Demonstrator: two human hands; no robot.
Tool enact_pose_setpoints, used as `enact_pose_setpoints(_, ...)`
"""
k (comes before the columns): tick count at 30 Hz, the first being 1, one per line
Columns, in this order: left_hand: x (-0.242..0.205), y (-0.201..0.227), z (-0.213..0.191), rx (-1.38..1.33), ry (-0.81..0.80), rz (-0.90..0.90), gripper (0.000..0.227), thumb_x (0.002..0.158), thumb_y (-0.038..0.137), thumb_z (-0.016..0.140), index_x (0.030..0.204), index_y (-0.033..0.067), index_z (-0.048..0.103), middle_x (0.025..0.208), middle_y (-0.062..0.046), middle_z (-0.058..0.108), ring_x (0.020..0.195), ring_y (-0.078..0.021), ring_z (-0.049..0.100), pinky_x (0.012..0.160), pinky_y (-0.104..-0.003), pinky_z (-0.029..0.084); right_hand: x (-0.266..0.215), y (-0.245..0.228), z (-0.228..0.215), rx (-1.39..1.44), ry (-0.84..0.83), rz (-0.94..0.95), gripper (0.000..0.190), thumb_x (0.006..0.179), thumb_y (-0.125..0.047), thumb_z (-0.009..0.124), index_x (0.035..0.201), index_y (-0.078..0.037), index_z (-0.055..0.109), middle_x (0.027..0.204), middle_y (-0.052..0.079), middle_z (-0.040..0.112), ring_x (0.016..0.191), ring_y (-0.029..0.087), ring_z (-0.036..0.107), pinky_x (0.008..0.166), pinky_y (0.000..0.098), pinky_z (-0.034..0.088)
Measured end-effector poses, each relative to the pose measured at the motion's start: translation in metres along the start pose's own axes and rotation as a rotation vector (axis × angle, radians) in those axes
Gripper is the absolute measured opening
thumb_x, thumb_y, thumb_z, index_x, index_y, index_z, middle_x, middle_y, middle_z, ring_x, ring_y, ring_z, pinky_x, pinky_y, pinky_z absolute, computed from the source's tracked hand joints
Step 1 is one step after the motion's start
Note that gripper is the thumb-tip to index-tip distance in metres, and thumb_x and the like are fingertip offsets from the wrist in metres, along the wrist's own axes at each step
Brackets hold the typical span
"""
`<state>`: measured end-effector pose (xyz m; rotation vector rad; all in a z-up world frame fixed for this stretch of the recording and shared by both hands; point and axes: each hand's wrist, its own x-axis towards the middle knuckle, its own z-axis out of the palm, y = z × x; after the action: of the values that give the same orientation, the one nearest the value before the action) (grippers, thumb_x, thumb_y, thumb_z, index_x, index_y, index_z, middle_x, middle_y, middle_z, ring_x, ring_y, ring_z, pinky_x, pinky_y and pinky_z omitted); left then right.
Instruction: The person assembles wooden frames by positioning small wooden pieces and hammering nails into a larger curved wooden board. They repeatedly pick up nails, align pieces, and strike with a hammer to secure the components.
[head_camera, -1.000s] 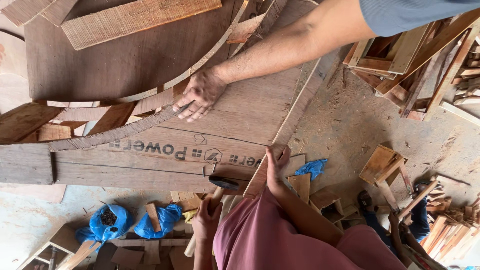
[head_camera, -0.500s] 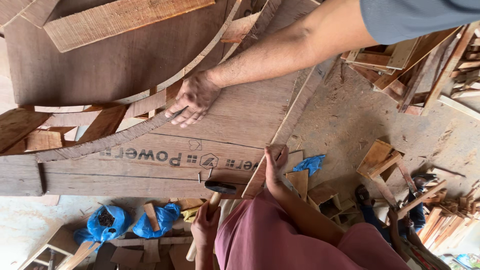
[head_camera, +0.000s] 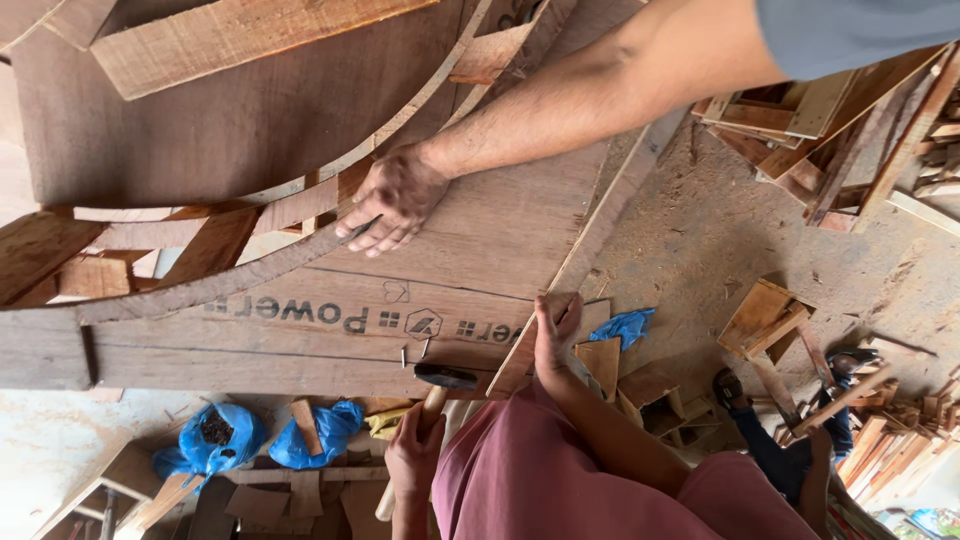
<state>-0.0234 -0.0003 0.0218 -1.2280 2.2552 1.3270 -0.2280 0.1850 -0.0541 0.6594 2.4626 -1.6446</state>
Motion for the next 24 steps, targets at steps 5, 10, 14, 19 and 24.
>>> enact_pose_setpoints(5,0.001,0.002,-0.004,-0.015,-0.007,0.003,0.035,0.079,0.023,0.082,0.111,0.0111,0.073,0.095,-0.01,0.077,0.08,-0.0289,0.077,0.068,-0.04,0.061,-0.001,0.007,0.001,0.056,0.002,0.023,0.053,0.088,-0.032,0.074,0.123,0.002,0.054,0.105,0.011,0.06,0.094,0.02,0.055,0.083,0.0359,0.048)
enact_pose_setpoints(10,0.001,0.003,-0.006,-0.023,0.004,0.015,0.036,0.08,0.024,0.083,0.112,0.0118,0.073,0.094,-0.01,0.077,0.08,-0.0295,0.076,0.068,-0.04,0.06,0.001,0.011,0.002,0.01,0.007,-0.041,0.053,0.09,-0.031,0.073,0.127,0.002,0.053,0.114,0.012,0.058,0.103,0.02,0.054,0.091,0.0359,0.047)
enact_pose_setpoints(14,-0.001,0.003,-0.005,0.001,0.012,0.025,0.036,0.08,0.025,0.083,0.112,0.0128,0.072,0.096,-0.009,0.076,0.08,-0.0303,0.076,0.067,-0.04,0.06,0.001,0.004,0.002,0.035,-0.009,-0.059,0.058,0.091,-0.032,0.073,0.132,0.002,0.051,0.12,0.012,0.058,0.109,0.021,0.055,0.097,0.0363,0.046)
enact_pose_setpoints(19,0.001,0.001,-0.004,0.012,0.015,0.043,0.037,0.08,0.025,0.082,0.113,0.0132,0.072,0.095,-0.009,0.076,0.08,-0.0314,0.075,0.066,-0.041,0.06,0.0,-0.004,0.006,0.05,-0.019,-0.057,0.064,0.09,-0.033,0.073,0.138,0.002,0.048,0.123,0.012,0.058,0.112,0.02,0.055,0.098,0.036,0.046)
enact_pose_setpoints(24,0.0,-0.003,-0.002,0.026,0.036,0.079,0.035,0.08,0.025,0.082,0.112,0.0134,0.072,0.096,-0.009,0.077,0.081,-0.0305,0.076,0.067,-0.04,0.06,-0.001,0.002,0.006,0.004,0.011,0.003,0.062,0.089,-0.033,0.074,0.134,0.002,0.051,0.115,0.013,0.06,0.102,0.021,0.057,0.09,0.0362,0.049)
